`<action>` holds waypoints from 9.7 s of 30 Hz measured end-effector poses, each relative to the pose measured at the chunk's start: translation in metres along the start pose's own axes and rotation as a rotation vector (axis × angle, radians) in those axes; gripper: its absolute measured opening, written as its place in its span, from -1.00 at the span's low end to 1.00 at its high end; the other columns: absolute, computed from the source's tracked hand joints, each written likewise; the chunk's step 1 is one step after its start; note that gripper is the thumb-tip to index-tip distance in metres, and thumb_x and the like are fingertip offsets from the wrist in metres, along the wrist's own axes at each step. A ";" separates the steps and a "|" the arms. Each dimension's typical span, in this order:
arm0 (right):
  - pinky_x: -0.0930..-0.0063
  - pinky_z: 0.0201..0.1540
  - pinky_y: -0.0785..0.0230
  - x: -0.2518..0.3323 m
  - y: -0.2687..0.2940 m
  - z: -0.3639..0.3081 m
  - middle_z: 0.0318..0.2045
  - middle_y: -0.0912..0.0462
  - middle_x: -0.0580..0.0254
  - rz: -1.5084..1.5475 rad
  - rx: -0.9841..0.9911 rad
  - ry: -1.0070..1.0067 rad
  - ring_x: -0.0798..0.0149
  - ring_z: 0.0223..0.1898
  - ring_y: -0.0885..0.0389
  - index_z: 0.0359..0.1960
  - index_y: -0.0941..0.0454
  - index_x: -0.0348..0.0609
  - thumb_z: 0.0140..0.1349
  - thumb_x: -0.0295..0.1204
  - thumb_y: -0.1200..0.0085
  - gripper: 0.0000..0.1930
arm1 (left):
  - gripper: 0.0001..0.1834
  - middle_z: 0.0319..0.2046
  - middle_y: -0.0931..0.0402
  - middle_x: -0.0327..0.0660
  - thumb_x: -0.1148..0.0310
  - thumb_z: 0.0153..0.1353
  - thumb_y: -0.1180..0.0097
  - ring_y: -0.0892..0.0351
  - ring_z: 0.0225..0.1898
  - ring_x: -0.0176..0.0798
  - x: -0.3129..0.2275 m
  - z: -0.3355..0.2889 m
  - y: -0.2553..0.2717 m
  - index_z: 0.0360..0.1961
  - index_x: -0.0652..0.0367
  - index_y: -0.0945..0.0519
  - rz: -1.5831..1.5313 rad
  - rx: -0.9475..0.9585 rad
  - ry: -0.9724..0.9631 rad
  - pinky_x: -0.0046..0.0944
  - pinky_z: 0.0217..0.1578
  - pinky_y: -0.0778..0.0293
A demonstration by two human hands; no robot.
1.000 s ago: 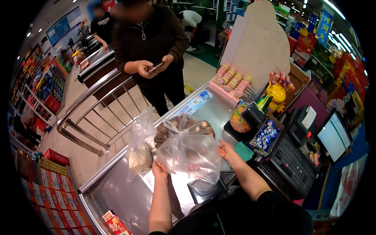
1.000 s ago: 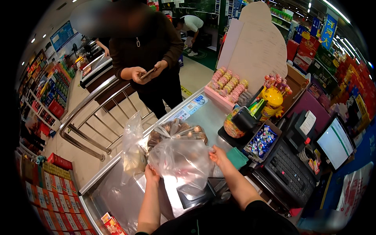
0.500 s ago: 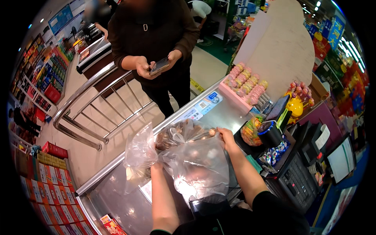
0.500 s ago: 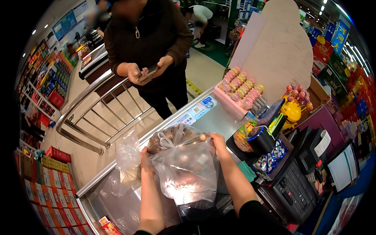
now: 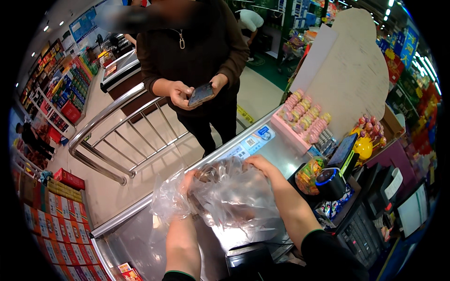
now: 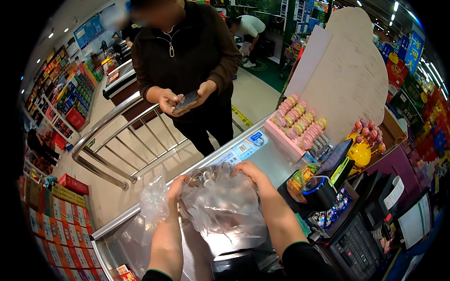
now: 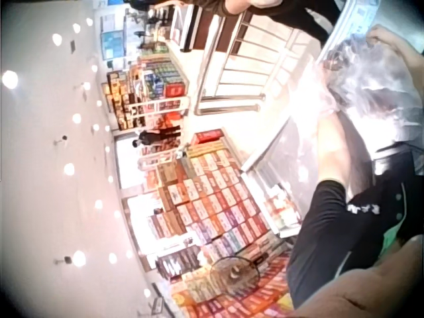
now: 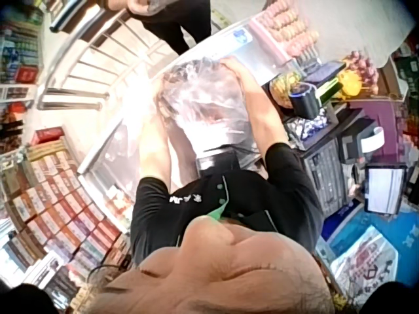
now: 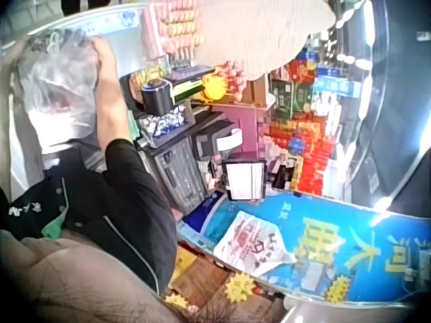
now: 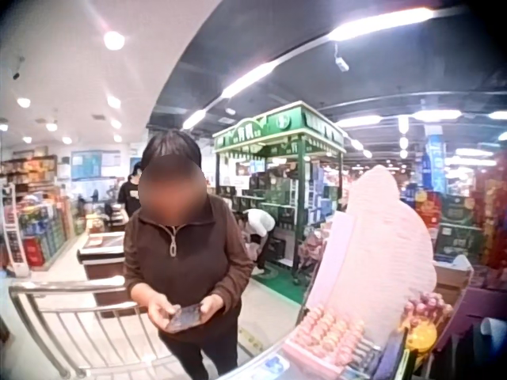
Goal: The person wipes the checkout counter with a green cloth, then places a plastic bag of food items and a small box into a larger plastic bag. The person hands the bag to a customer who pays using a mobile device.
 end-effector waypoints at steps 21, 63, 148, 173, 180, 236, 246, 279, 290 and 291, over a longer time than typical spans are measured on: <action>0.38 -0.22 -0.42 0.178 -0.074 -0.133 -0.45 -0.61 0.11 0.283 0.284 0.669 0.23 -0.37 -0.60 -0.47 -0.51 -0.26 0.22 -0.36 0.08 -0.78 | -0.54 -0.45 -0.53 -0.22 0.12 0.34 0.16 -0.48 -0.33 -0.35 -0.136 -0.088 -0.025 -0.18 0.37 -0.56 -0.487 0.106 -0.193 -0.35 -0.19 -0.36; 0.74 -0.45 -0.22 0.086 -0.110 -0.270 -0.52 -0.47 0.42 -0.076 -0.019 0.458 0.57 -0.54 -0.36 -0.29 -0.50 -0.14 0.27 -0.42 0.00 -0.91 | -0.40 0.10 -0.34 0.01 0.08 0.09 -0.13 -0.28 0.16 0.07 0.283 -0.616 0.208 0.09 0.20 -0.36 0.685 -1.237 1.137 0.32 0.10 -0.15; 0.73 -0.51 -0.08 0.169 -0.125 -0.206 -0.41 -0.50 0.43 0.074 0.241 0.389 0.64 -0.60 -0.18 0.00 -0.41 -0.06 0.19 -0.39 -0.04 -0.68 | -0.82 -0.48 -0.36 -0.44 0.20 0.19 -0.11 -0.26 -0.43 -0.52 -0.230 -0.192 0.097 -0.39 0.06 -0.48 -0.564 -0.186 -0.413 -0.49 -0.38 -0.15; 0.61 -0.34 -0.31 0.152 -0.157 -0.232 -0.38 -0.62 0.24 -0.225 0.267 0.423 0.48 -0.50 -0.45 -0.21 -0.51 -0.25 0.08 -0.43 -0.09 -0.76 | -0.68 -0.48 -0.44 -0.25 0.10 0.26 0.01 -0.46 -0.39 -0.30 -0.064 -0.244 0.079 -0.36 0.18 -0.46 -0.339 -0.540 0.084 -0.27 -0.39 -0.34; 0.50 -0.31 -0.37 0.124 -0.227 -0.218 -0.43 -0.60 0.30 -0.692 0.356 0.567 0.43 -0.35 -0.54 -0.03 -0.46 -0.14 0.06 -0.40 -0.05 -0.62 | -0.78 -0.41 -0.53 -0.21 0.27 0.24 0.03 -0.48 -0.43 -0.25 -0.050 -0.181 0.036 -0.27 0.19 -0.53 -1.302 -0.151 0.044 -0.30 -0.39 -0.42; 0.25 -0.11 -0.24 -0.063 -0.216 -0.355 -0.19 -0.47 0.28 -1.356 0.086 0.842 0.20 -0.10 -0.46 -0.11 -0.47 0.01 0.12 -0.29 -0.06 -0.72 | -0.84 -0.46 -0.49 -0.20 0.32 0.16 0.08 -0.40 -0.38 -0.14 -0.151 -0.102 0.076 -0.39 0.19 -0.44 -1.006 -0.043 0.275 -0.09 -0.27 -0.31; 0.29 -0.25 -0.22 -0.069 -0.207 -0.350 -0.38 -0.49 0.31 -1.243 -0.005 0.940 0.23 -0.24 -0.47 -0.34 -0.54 -0.03 0.02 -0.22 -0.08 -0.78 | -0.89 -0.58 -0.39 -0.26 0.38 0.09 0.01 -0.32 -0.56 -0.31 -0.117 -0.092 0.094 -0.47 0.20 -0.42 -1.046 0.059 0.229 -0.40 -0.47 -0.34; 0.18 -0.22 -0.38 -0.047 -0.183 -0.351 -0.29 -0.55 0.12 -0.623 -0.043 1.036 0.03 -0.25 -0.55 -0.17 -0.52 -0.06 0.10 -0.35 0.00 -0.75 | -0.88 -0.75 -0.17 -0.43 0.42 0.17 -0.01 -0.07 -0.73 -0.42 -0.124 -0.110 0.058 -0.51 0.10 -0.42 -0.944 0.018 0.146 -0.28 -0.43 -0.27; 0.05 -0.20 -0.38 0.188 0.165 -0.386 -0.31 -0.61 0.08 -0.798 -1.500 0.588 -0.02 -0.24 -0.59 -0.02 -0.54 0.22 0.10 -0.48 0.10 -0.60 | -0.95 -0.67 -0.28 -0.38 0.40 0.14 0.03 -0.09 -0.71 -0.40 -0.122 -0.117 0.065 -0.38 0.10 -0.44 -0.990 -0.005 0.198 -0.31 -0.47 -0.27; 0.04 -0.18 -0.37 0.191 0.176 -0.375 -0.30 -0.61 0.09 -0.855 -1.432 0.522 -0.01 -0.23 -0.59 -0.01 -0.53 0.24 0.09 -0.47 0.09 -0.59 | -0.95 -0.67 -0.29 -0.38 0.40 0.14 0.03 -0.09 -0.71 -0.40 -0.121 -0.117 0.066 -0.38 0.10 -0.44 -0.996 -0.006 0.202 -0.32 -0.48 -0.27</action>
Point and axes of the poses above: each hand's wrist, its own z-axis towards the middle knuckle, its own y-axis out of the back of the hand, x = y × z, the point moved 7 cm from there along z, towards the middle knuckle
